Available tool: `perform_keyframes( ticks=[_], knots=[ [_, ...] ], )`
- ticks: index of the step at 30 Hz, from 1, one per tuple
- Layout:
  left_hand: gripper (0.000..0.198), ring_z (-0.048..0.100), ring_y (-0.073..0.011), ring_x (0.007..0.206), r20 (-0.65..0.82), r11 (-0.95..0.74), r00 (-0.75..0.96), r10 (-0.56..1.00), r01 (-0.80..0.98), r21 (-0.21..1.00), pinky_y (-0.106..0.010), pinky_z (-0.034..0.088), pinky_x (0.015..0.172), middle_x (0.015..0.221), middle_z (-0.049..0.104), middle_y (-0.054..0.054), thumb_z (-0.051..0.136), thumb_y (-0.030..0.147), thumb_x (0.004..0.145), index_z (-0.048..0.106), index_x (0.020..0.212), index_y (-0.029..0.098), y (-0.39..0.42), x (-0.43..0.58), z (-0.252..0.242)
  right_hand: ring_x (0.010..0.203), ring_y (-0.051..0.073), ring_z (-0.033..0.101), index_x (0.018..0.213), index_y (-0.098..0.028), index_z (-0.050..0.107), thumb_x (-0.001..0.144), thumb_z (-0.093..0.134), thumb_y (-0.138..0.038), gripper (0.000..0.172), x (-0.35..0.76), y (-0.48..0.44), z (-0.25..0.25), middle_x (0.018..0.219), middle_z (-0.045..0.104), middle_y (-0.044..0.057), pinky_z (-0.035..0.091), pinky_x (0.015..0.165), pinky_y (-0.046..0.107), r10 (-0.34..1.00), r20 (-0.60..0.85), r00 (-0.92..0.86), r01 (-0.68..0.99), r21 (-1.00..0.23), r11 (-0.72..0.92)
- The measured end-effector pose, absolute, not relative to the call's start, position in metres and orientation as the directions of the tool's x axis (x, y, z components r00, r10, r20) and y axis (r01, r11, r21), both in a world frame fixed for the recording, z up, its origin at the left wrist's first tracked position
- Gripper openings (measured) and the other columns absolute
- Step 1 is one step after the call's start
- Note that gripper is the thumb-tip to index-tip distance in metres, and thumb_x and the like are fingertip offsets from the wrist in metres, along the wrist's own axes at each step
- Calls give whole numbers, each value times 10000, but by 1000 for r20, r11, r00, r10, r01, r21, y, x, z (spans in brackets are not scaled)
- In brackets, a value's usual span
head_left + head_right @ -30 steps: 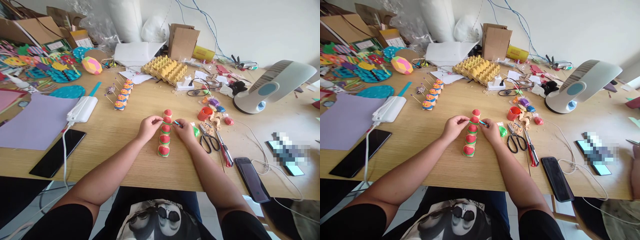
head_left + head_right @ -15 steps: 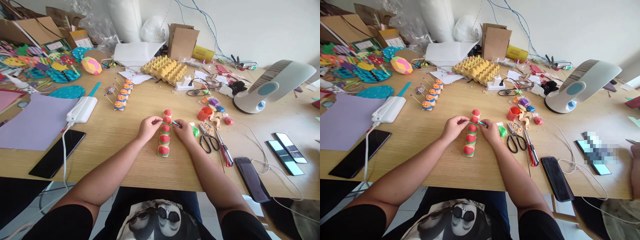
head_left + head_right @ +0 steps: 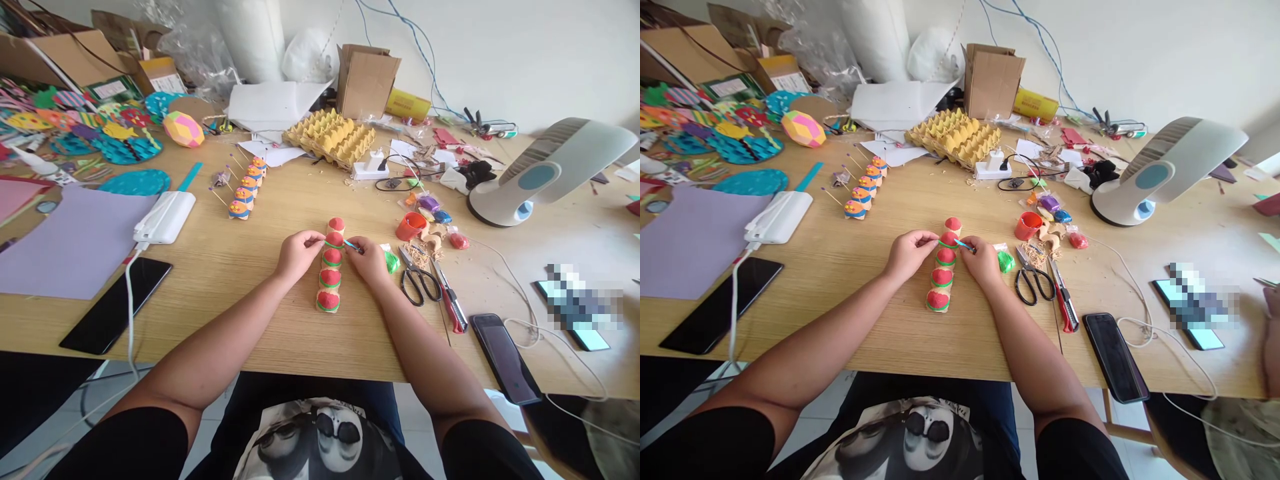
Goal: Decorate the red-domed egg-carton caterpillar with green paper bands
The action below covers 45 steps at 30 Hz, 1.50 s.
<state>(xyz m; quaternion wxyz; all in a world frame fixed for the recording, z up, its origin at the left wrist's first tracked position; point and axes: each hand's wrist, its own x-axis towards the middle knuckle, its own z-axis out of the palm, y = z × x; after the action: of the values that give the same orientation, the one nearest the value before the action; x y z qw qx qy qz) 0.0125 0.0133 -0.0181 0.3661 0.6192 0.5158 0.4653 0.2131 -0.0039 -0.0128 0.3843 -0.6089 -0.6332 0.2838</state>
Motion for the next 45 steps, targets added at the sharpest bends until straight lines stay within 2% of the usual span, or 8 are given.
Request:
perform_keyframes(
  ticks=[7,15,28,33,38,45],
  knots=[
    [157,726,-228,908,231,-231,40,972,346,909,-371,546,871,1000,797,-67,680,253,852,796,947,210,15,12,-19,675,172,582,895,-208,722,830,616,-335,178,212,-4,-11,740,694,3,416,633,290,988,136,72,581,-811,69],
    [169,726,-210,941,248,-244,42,968,400,884,-339,551,882,1022,799,-57,664,221,873,801,970,208,13,13,-15,631,153,545,843,-194,689,827,616,-363,185,213,-2,-14,693,668,-10,394,609,269,985,145,88,607,-792,63],
    [244,729,-241,1020,214,-221,65,975,423,879,-376,550,947,1117,788,-84,620,212,896,794,1064,187,13,13,-14,782,207,687,955,-207,774,857,610,-316,220,212,-4,-15,848,779,24,483,700,305,987,144,71,566,-821,79],
    [246,728,-239,1009,194,-205,69,979,395,895,-376,549,948,1121,787,-80,626,233,894,783,1079,195,13,13,-16,812,211,698,985,-209,778,868,599,-305,235,212,-5,-13,877,786,28,497,741,311,987,149,62,569,-818,88],
    [285,726,-220,997,146,-166,84,986,326,931,-361,555,942,1131,775,-88,632,211,870,740,1132,183,14,12,-19,730,192,650,1046,-205,770,870,599,-320,271,214,-10,-6,844,760,31,472,702,297,982,175,75,692,-718,75],
    [415,726,-220,1022,70,-104,116,991,323,941,-367,550,957,1099,771,-100,621,146,851,636,1265,174,11,11,-14,811,215,676,1050,-232,790,876,585,-286,275,209,-15,3,881,772,43,480,771,302,989,138,49,832,-553,36]
  ],
)
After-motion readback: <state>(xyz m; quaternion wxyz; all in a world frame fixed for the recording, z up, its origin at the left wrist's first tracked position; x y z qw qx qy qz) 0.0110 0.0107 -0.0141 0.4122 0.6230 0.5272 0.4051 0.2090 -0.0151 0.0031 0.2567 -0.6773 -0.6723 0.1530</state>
